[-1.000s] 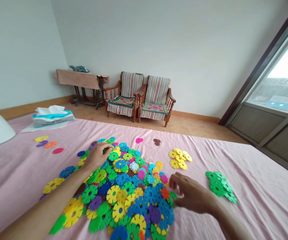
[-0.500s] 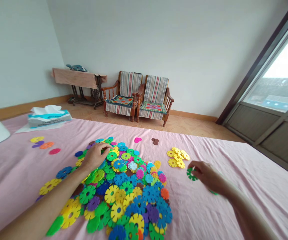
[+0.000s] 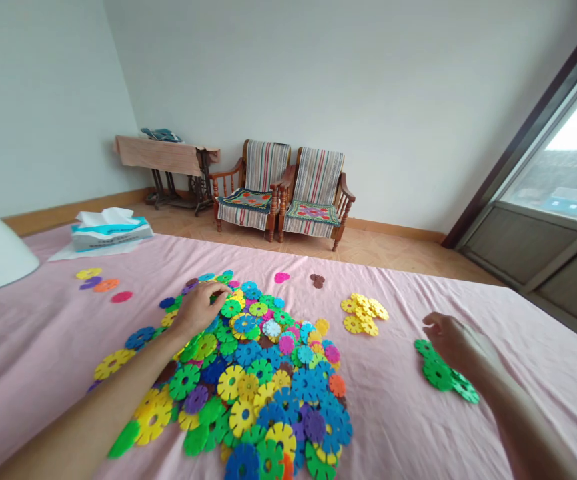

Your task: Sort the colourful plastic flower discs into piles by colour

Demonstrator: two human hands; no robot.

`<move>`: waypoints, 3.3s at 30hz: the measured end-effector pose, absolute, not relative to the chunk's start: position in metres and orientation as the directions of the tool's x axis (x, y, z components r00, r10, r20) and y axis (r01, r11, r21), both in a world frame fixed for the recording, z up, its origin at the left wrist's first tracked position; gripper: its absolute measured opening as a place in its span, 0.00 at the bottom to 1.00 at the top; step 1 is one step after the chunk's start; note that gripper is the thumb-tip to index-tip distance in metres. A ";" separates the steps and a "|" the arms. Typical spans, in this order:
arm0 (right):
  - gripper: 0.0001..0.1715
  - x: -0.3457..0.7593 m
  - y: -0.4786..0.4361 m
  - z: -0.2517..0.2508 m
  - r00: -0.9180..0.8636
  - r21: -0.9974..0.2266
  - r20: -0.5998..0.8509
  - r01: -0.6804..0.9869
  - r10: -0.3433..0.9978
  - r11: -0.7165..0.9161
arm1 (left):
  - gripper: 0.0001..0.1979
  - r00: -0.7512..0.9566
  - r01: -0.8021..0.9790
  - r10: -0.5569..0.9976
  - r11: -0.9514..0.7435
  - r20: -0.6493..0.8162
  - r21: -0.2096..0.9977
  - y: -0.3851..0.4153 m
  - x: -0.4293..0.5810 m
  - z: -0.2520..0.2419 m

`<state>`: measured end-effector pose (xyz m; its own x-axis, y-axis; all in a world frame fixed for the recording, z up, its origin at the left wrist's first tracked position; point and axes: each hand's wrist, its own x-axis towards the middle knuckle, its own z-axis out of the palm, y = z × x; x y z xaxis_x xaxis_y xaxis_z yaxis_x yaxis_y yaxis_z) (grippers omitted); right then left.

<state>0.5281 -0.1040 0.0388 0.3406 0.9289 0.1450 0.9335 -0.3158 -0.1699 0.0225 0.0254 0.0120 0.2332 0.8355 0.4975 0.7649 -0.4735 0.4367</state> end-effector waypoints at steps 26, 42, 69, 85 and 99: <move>0.30 0.298 -0.150 0.050 -0.508 -0.400 0.057 0.777 0.860 0.486 | 0.11 0.223 0.749 0.838 -0.474 0.498 0.463 0.016 0.030 0.020; 0.19 0.271 -0.131 0.068 -0.571 -0.416 0.242 0.670 0.785 0.615 | 0.11 0.227 0.752 0.833 -0.480 0.505 0.452 0.016 0.030 0.021; 0.16 0.256 -0.118 0.045 -0.535 -0.367 0.260 0.715 0.804 0.595 | 0.11 0.232 0.745 0.813 -0.501 0.534 0.440 0.017 0.029 0.017; 0.11 0.306 -0.096 0.053 -0.054 -0.648 0.376 0.698 0.925 0.304 | 0.10 0.232 0.752 0.817 -0.495 0.528 0.435 0.019 0.028 0.013; 0.12 0.381 -0.077 0.055 -0.085 -0.750 0.162 0.637 0.983 0.179 | 0.11 0.238 0.759 0.829 -0.484 0.506 0.435 0.018 0.028 0.017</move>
<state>0.3806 -0.0775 0.0555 -0.0854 0.9831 0.1622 0.6373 0.1790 -0.7495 0.0284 0.0178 0.0171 0.2383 0.8287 0.5064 0.7591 -0.4841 0.4351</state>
